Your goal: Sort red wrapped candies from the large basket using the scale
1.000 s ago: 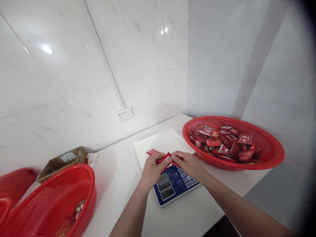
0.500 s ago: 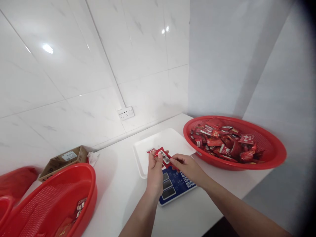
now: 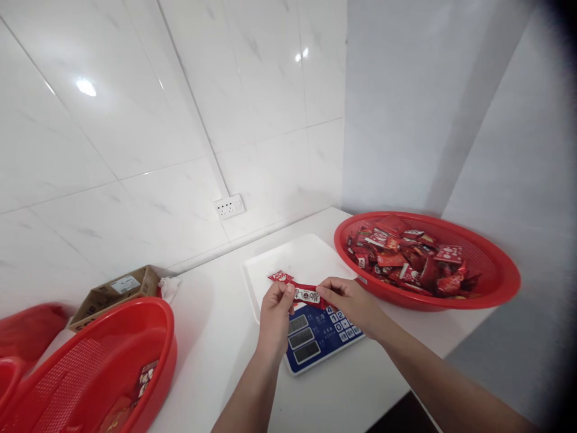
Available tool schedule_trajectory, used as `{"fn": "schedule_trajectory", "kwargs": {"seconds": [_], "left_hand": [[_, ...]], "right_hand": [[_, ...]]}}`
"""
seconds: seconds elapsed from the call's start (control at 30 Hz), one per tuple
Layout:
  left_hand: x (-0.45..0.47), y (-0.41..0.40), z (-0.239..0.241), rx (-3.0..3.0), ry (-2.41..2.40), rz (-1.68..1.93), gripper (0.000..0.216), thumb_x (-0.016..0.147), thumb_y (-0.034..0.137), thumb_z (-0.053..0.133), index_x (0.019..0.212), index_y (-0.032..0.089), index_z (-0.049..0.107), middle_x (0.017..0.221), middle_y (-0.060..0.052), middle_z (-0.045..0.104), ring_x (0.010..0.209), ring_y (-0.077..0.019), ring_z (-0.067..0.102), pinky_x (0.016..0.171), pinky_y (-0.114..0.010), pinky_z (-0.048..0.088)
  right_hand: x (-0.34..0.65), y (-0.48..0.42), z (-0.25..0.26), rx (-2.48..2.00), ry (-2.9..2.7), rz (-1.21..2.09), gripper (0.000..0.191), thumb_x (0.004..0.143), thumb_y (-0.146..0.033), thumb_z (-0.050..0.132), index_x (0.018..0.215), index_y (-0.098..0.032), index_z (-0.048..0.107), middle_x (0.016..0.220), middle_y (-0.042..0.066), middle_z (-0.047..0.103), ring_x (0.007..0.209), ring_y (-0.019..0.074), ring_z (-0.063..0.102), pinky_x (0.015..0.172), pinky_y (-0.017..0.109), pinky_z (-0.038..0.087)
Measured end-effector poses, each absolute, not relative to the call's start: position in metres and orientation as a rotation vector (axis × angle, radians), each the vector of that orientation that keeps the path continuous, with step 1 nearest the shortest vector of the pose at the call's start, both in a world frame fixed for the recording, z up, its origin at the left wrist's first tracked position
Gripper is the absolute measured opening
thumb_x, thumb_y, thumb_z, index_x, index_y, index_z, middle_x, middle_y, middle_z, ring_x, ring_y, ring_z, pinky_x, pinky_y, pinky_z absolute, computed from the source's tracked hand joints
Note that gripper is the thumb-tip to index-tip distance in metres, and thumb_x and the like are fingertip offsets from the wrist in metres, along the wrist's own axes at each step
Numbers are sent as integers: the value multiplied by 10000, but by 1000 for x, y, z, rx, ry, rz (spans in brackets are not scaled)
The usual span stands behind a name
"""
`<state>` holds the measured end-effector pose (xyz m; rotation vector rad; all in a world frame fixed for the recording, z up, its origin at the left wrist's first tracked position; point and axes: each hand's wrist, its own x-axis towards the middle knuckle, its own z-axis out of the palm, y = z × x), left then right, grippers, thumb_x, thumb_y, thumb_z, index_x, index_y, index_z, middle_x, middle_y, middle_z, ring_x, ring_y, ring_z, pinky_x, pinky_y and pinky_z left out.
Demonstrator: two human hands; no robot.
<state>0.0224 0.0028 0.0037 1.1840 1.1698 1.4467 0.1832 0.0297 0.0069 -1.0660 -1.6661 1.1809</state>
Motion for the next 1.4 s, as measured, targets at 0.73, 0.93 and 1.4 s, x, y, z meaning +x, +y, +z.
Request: {"fn": "schedule_trajectory", "kwargs": {"seconds": [0.73,0.93,1.4], "left_hand": [[-19,-25,-23,1564,1844,1447,254,821,372,529,1033,237,571,1118,-93,568,1115,-273,462,918,-454,375],[-13,-30,-26,1627,1812,1490,221,832,341,518,1016,232,575,1079,-91,580,1069,-259,495,899,-436,397],[-8,-52,-46,1859,1746,1553,128,813,223,530,890,253,629,952,-71,663,1017,-265,539,898,-440,407]], "right_hand": [[181,85,-16,-1358,-2094,460,253,859,-336,455,910,-205,666,980,72,659,872,202,590,722,289,419],[162,101,-14,-1256,-2278,366,325,868,-178,417,1133,-155,604,1212,105,584,1121,227,486,944,330,365],[157,97,-1,-1458,-2301,304,281,825,-361,511,672,-191,674,828,100,673,797,230,612,617,291,411]]}}
